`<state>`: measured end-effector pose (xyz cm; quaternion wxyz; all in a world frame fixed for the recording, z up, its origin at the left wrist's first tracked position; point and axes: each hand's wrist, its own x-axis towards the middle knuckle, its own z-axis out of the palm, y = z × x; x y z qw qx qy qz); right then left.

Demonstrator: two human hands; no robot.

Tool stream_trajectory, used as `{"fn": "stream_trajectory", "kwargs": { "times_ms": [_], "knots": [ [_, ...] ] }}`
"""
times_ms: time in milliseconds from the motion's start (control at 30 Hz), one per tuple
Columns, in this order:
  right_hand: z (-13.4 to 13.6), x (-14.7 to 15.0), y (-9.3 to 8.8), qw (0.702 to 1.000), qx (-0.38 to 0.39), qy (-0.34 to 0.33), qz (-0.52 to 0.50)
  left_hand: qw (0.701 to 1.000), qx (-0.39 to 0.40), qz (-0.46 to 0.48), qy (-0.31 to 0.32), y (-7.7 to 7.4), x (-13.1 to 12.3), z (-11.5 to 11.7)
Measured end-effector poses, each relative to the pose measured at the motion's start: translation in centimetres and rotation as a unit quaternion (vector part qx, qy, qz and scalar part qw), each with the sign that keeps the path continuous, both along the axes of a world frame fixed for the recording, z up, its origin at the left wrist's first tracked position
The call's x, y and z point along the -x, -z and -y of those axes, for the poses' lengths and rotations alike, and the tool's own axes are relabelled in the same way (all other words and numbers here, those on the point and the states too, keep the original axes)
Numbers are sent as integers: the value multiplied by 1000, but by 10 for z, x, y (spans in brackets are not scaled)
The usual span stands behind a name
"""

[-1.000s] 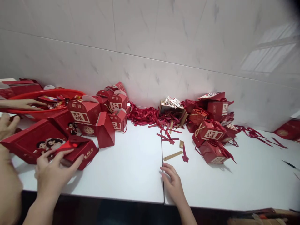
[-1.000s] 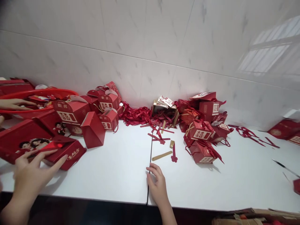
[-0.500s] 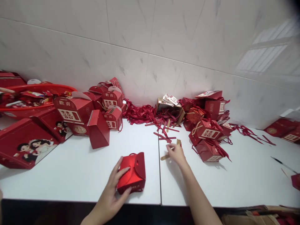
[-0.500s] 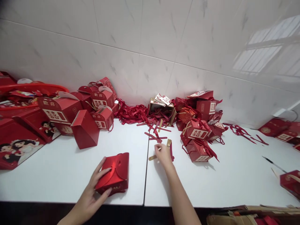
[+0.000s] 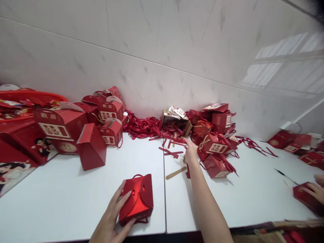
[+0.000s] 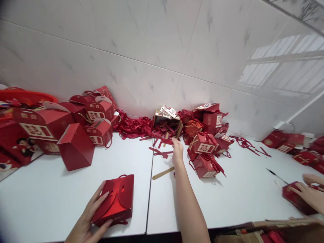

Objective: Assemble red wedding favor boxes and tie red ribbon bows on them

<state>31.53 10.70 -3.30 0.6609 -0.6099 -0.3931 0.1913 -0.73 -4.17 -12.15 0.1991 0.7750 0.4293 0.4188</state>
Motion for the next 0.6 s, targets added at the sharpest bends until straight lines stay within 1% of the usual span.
{"fn": "stream_trajectory", "kwargs": {
  "times_ms": [100, 200, 233, 267, 300, 333, 367, 433, 500, 600],
  "knots": [
    [37, -22, -42, 989, -124, 59, -48, 1000, 10, -9, 4, -2, -1, -4],
    [87, -33, -80, 963, -233, 101, -91, 999, 36, -22, 34, -15, -4, -6],
    [103, -34, -89, 937, -308, 93, -134, 997, 47, -20, 55, -20, -5, -6],
    [118, -33, -96, 919, -356, 74, -152, 995, 59, -11, 77, -26, -6, -6],
    [130, -30, -100, 914, -369, 41, -162, 993, 73, 5, 89, -32, -8, -5],
    [139, -25, -101, 917, -363, 7, -164, 992, 91, 22, 84, -39, -10, -5],
    [146, -19, -99, 928, -338, -27, -157, 991, 106, 33, 75, -45, -11, -4],
    [154, -1, -90, 951, -263, -85, -137, 991, 112, 33, 62, -56, -16, -4],
    [155, 19, -72, 966, -190, -123, -127, 993, 98, 11, 58, -66, -20, -5],
    [153, 49, -41, 973, -73, -185, -120, 996, 80, -22, 43, -76, -27, -9]
  ]
}}
